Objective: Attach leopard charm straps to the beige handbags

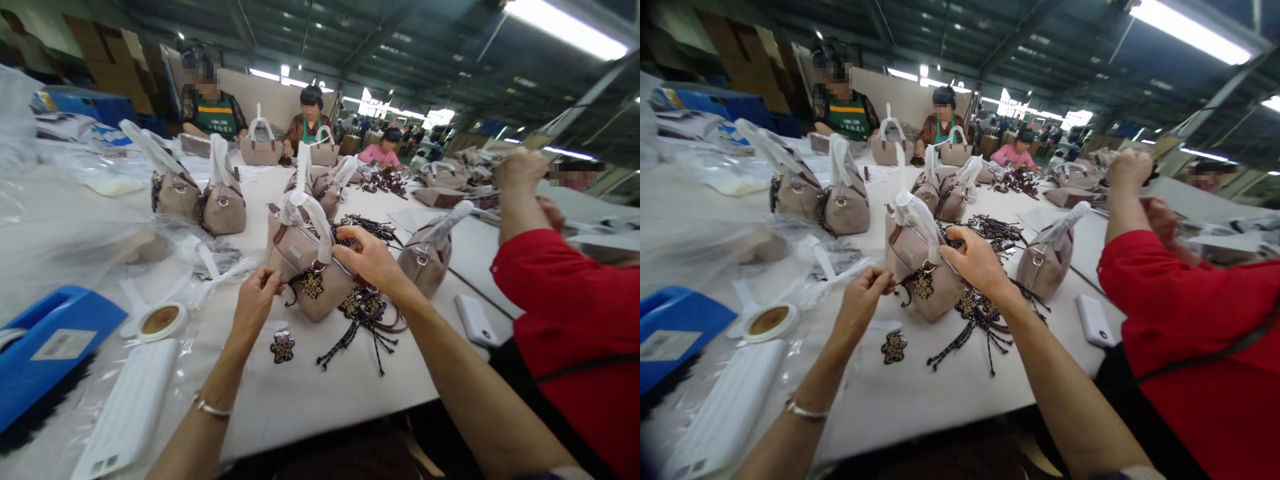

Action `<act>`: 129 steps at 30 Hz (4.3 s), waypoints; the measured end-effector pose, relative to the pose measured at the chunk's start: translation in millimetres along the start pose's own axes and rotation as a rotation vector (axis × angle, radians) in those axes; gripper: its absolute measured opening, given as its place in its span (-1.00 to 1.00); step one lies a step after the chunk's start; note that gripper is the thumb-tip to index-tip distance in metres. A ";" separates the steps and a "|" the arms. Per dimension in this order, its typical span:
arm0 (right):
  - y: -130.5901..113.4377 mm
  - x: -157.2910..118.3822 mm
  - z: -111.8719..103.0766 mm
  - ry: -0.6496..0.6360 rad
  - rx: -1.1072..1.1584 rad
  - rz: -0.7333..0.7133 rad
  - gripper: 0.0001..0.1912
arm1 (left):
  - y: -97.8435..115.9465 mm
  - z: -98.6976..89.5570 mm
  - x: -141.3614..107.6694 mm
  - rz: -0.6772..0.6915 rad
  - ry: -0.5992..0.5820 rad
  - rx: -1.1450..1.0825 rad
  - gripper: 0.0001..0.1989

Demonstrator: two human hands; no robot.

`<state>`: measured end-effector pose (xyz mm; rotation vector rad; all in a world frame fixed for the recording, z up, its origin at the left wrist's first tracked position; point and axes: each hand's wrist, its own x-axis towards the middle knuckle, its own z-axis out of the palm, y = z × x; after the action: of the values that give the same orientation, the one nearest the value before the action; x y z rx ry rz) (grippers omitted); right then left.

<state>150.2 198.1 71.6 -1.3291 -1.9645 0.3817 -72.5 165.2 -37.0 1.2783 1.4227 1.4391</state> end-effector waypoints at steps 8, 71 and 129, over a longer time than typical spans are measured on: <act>65.4 -87.7 -19.5 -0.246 -0.301 0.198 -0.69 | 0.1 -1.8 -67.9 -0.007 -0.144 0.118 -0.75; -32.4 -91.8 148.8 0.052 1.589 0.669 -0.59 | -34.0 -45.7 -62.4 -0.328 -0.195 -0.002 -0.65; -14.7 -69.6 49.1 0.037 -0.299 -0.234 -0.72 | 28.2 44.0 -16.2 -0.339 -0.302 -0.665 -0.62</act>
<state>120.0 136.9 18.5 -1.2524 -2.1772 -0.0510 -22.3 157.5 -16.4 0.7437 0.8025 1.2633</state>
